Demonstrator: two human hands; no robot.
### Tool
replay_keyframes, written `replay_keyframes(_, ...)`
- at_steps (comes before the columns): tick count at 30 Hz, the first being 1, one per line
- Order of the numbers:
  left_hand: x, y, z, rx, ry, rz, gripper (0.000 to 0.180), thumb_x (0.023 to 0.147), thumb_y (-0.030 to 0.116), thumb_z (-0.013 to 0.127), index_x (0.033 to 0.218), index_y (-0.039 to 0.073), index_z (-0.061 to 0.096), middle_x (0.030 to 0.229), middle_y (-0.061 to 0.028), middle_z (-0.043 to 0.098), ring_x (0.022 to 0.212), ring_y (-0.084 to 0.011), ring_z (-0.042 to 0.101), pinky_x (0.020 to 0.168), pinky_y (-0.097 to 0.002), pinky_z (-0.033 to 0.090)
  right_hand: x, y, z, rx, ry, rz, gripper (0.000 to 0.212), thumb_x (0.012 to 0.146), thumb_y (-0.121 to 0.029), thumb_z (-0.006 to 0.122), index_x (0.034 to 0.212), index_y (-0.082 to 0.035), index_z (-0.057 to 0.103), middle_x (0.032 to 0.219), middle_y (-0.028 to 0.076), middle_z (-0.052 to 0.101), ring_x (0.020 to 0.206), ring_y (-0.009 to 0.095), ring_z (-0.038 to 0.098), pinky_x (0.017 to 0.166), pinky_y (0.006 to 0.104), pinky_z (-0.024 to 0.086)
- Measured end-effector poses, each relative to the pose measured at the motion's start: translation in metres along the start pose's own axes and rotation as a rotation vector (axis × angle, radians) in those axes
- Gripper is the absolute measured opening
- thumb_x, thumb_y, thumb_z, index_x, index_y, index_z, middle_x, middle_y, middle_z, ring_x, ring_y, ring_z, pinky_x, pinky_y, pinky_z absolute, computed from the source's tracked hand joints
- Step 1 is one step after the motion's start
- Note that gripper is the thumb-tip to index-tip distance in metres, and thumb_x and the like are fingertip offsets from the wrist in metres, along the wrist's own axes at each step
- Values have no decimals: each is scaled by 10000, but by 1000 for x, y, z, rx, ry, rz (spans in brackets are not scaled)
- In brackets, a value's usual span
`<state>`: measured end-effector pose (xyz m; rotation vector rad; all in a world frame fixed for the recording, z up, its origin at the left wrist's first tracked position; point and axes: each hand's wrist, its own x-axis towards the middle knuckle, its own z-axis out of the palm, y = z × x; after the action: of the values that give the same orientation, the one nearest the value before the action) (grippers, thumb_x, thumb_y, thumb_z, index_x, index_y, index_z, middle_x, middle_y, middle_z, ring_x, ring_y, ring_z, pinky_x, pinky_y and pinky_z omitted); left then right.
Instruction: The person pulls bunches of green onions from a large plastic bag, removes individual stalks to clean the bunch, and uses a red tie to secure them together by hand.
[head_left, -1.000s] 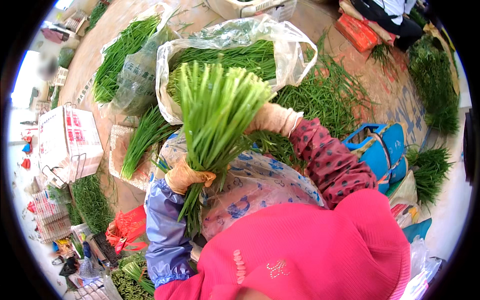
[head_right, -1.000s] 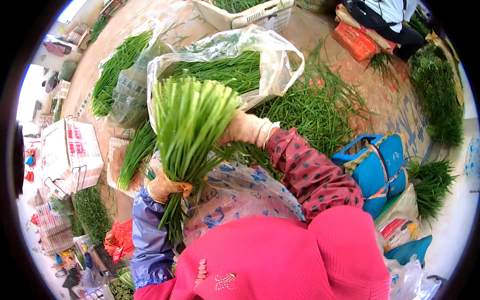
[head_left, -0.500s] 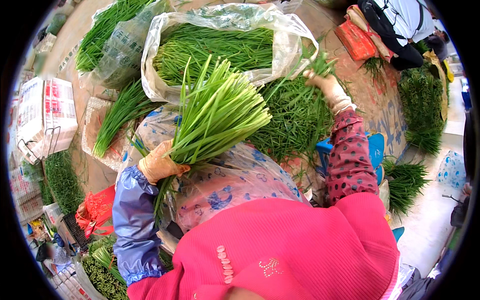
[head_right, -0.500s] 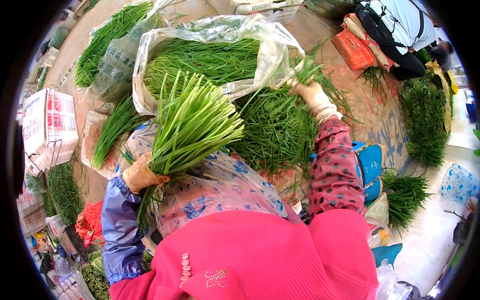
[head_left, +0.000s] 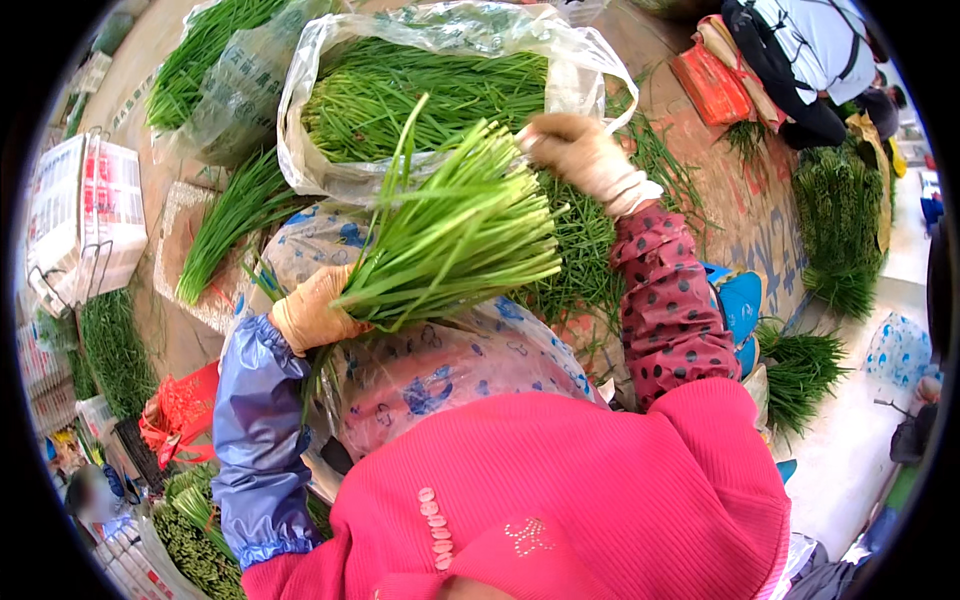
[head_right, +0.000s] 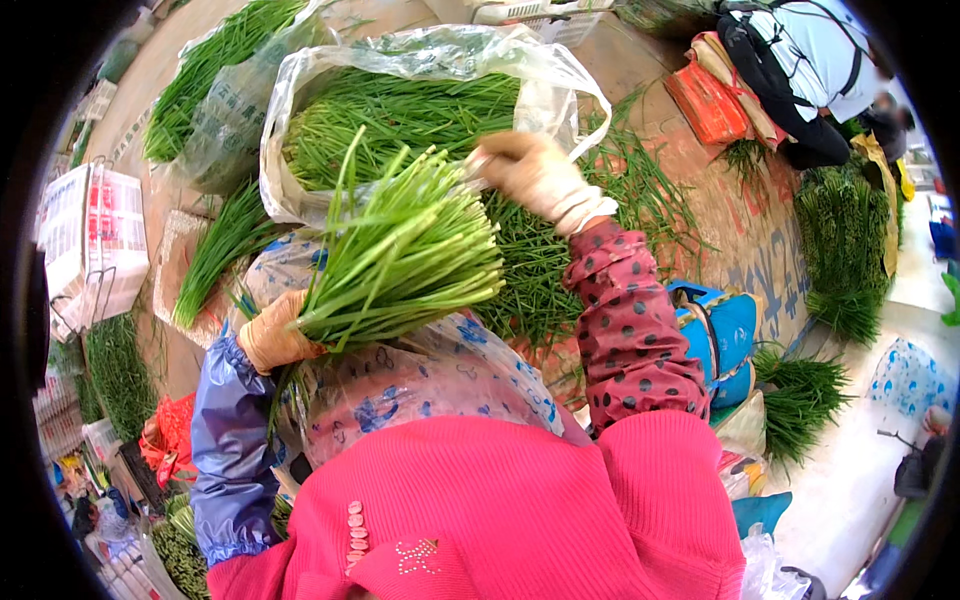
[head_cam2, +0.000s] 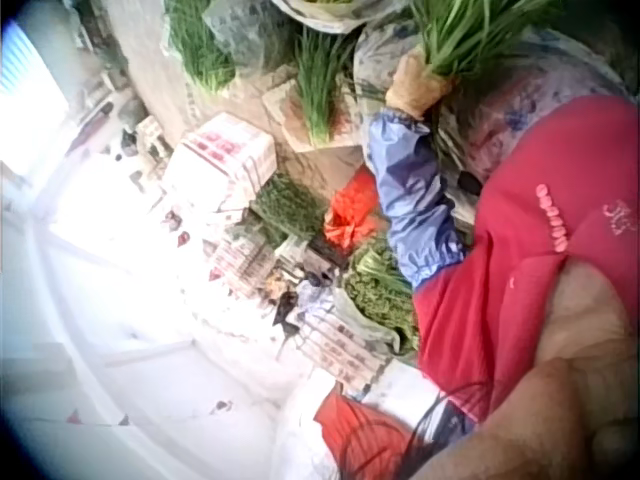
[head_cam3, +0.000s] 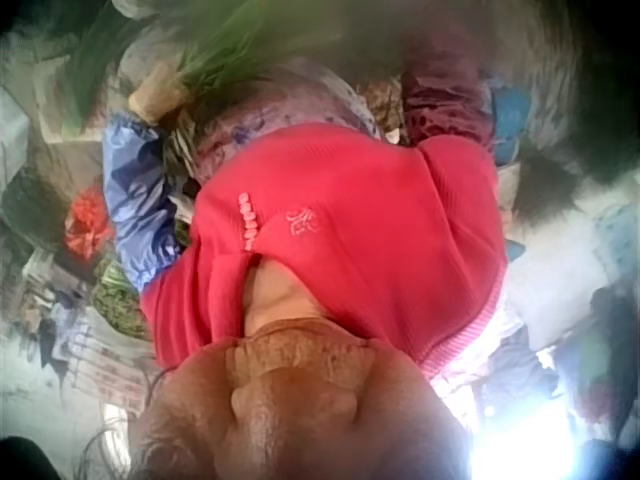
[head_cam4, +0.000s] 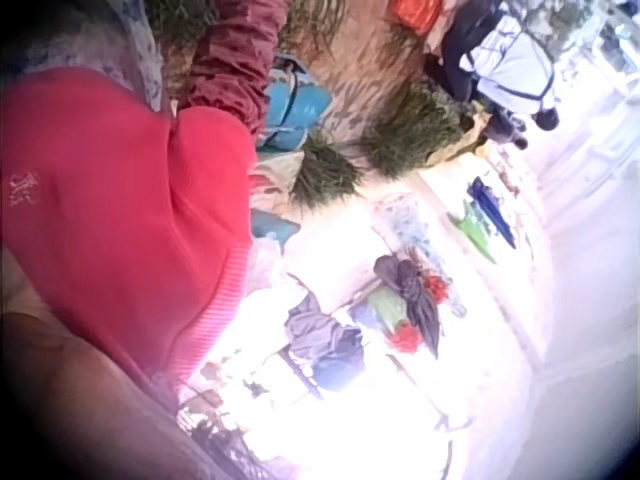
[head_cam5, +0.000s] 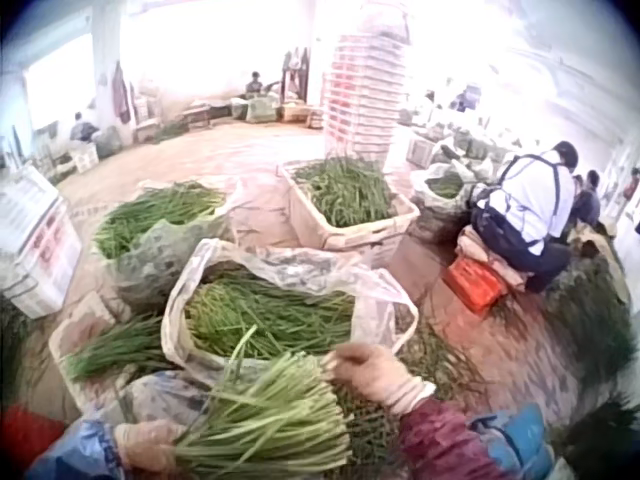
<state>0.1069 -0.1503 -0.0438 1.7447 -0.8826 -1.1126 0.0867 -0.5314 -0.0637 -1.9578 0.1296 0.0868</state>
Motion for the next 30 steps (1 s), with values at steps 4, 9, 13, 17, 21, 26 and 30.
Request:
replay_keyframes(4,-4,5,0,49,47,-51,458,761,65,706,1196,32,570,1077,-99,668,947,-130,593,867,-295,465,-21,-10,-35,294,289,129,259,860,-93,629,1092,23,630,712,16,603,562,61,499,496,200,400)
replay_keyframes(9,-6,2,7,162,112,8,447,781,73,690,1206,30,560,1051,-106,675,931,-125,599,844,-296,473,-68,-73,-13,305,-189,108,328,803,-45,700,1125,-30,639,746,-32,575,653,55,501,598,216,427)
replay_keyframes(13,-4,4,10,87,172,-67,454,787,71,677,1219,25,546,1017,-120,685,888,-152,624,816,-307,487,-70,-48,16,-89,24,-186,229,808,-118,717,1019,-33,689,823,77,690,693,82,577,633,257,466)
replay_keyframes(17,-5,10,11,177,238,-32,528,782,54,667,1281,23,497,1013,-171,675,901,-235,663,803,-324,497,-55,-14,-33,-225,367,48,264,839,-227,654,1021,-38,682,782,112,690,719,195,650,655,327,497)
replay_keyframes(21,-4,-3,20,236,331,-90,609,806,183,678,1363,89,450,1001,-204,662,927,-345,648,795,-360,500,-65,-61,-42,-847,305,81,317,810,-322,668,1011,-77,654,1015,170,661,917,324,646,802,402,490)
replay_keyframes(26,-1,4,25,344,366,-178,694,833,272,663,1446,189,348,963,-225,655,882,-392,635,769,-393,503,-69,-102,43,-710,243,-293,383,742,-283,744,1009,-30,634,1236,273,545,1119,386,561,949,400,454)
replay_keyframes(30,0,11,26,454,358,-239,762,808,204,657,1469,271,284,901,-227,653,855,-394,639,754,-423,499,-59,-86,68,-726,290,-342,202,758,-192,699,889,-46,650,1156,260,590,962,383,618,832,410,511)
